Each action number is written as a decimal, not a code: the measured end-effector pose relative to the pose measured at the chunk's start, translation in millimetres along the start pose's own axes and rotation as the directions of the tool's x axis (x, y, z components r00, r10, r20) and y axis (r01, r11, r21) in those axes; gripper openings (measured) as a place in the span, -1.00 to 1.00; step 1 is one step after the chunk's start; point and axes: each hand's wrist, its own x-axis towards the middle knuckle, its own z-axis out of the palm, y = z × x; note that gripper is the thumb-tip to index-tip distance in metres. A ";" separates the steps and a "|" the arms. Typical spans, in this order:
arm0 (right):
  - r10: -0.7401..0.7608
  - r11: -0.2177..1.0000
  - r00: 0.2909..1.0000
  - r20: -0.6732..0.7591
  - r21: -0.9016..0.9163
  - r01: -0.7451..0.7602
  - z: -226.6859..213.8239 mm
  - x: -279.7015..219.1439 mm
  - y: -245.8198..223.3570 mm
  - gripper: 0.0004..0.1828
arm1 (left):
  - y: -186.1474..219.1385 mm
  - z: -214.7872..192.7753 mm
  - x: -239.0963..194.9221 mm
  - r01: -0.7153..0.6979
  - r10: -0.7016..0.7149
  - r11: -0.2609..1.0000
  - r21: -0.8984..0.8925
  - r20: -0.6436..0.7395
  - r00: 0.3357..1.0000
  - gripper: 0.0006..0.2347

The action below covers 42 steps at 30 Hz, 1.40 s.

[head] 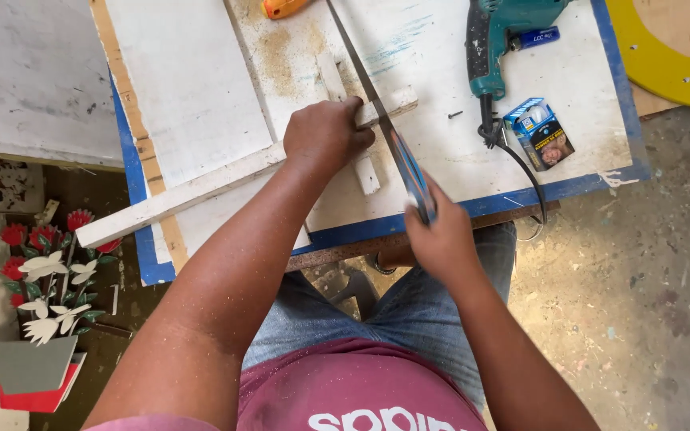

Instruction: Manually sawing a thin strip of wood on a workbench using a hand saw.

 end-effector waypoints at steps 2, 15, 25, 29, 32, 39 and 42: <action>0.106 0.994 0.992 0.063 0.004 -0.107 -4.8 17.5 -29.6 -0.27 | 3.2 0.7 -2.1 0.049 -0.050 0.999 0.011 0.044 0.998 -0.76; 0.566 0.769 0.810 -0.154 -0.256 -0.586 -42.7 -139.2 52.4 -0.35 | 5.0 -7.4 -1.5 0.062 -0.061 0.998 -0.008 0.114 0.992 -0.80; -0.054 0.994 0.997 -0.048 0.092 0.058 0.1 -12.1 -17.6 -0.39 | 1.9 -5.0 -18.6 -0.059 0.052 0.995 -0.084 -0.088 0.995 -0.62; 0.298 0.954 0.950 0.097 -0.059 -0.293 -21.4 -93.8 40.9 -0.29 | 7.0 -11.4 -1.9 0.076 -0.077 0.997 0.013 0.121 0.990 -0.78; 0.534 0.820 0.837 -0.120 -0.168 -0.547 -37.6 -163.9 75.1 -0.30 | 5.4 -6.7 -1.4 0.072 -0.072 0.997 -0.001 0.104 0.992 -0.76; 0.404 0.910 0.912 0.068 -0.130 -0.393 -17.6 -63.9 22.1 -0.28 | 3.5 -2.1 -4.7 0.048 -0.049 0.999 0.014 0.086 0.995 -0.77; 0.142 0.990 0.987 0.072 -0.024 -0.140 -2.0 2.3 -16.3 -0.28 | 0.9 6.9 3.3 0.056 -0.058 0.998 0.029 0.050 0.997 -0.77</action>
